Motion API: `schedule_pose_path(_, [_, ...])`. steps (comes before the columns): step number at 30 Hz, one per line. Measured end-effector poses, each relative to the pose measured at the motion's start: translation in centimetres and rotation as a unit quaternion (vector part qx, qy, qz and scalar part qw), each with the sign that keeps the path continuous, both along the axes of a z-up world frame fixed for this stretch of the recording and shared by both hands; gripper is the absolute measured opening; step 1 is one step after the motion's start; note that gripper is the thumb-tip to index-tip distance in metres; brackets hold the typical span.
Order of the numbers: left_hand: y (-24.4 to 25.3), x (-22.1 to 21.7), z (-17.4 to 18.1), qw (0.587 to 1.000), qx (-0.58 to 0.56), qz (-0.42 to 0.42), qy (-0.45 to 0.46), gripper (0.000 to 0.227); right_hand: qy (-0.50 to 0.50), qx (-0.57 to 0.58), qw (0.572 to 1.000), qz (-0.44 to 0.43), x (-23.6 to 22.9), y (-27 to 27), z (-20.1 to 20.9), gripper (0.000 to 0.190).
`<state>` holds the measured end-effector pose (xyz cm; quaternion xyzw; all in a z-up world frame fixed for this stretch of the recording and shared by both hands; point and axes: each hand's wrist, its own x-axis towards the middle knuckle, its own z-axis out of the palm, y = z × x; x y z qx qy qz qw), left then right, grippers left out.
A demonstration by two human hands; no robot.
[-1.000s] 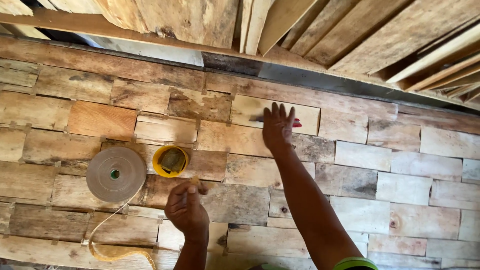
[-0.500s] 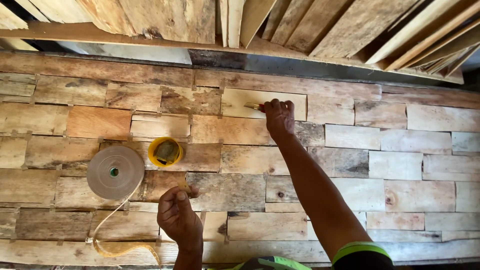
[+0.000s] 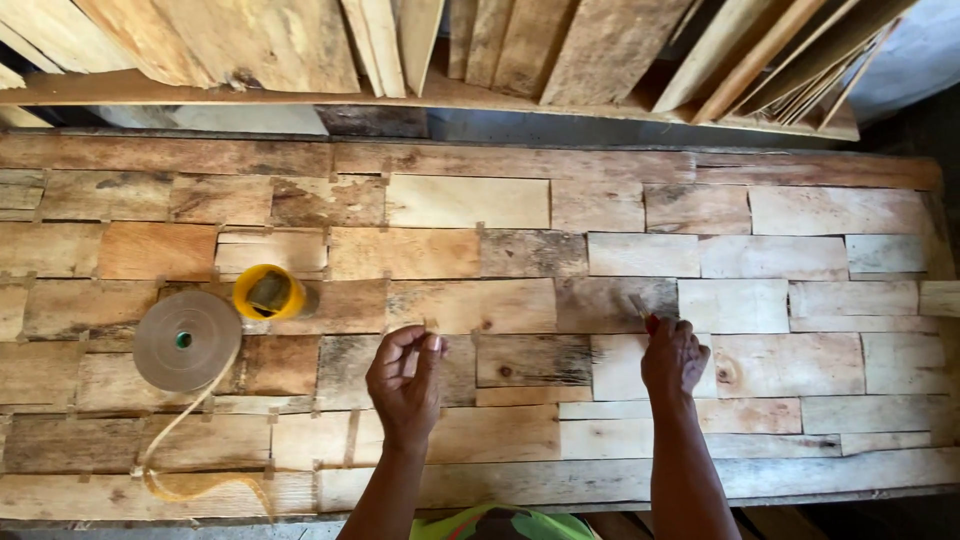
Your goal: Assembling and filling gaps in a wooden mosaic panel using adhesive strips and a utility knife.
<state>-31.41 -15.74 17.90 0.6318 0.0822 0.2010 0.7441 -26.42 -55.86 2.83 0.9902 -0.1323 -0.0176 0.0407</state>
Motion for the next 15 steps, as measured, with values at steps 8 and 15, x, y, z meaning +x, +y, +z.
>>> schedule_pose_path(8, [-10.4,3.6,-1.9,0.998,-0.049,-0.043,-0.011,0.013,0.030,0.033,0.999,0.016,-1.7,-4.7,0.6,0.030])
schedule_pose_path(15, [-17.2,6.1,-2.0,0.996,-0.046,-0.057,-0.044,0.024,-0.021,0.440,0.886,0.144,3.5,-1.2,12.2,0.014])
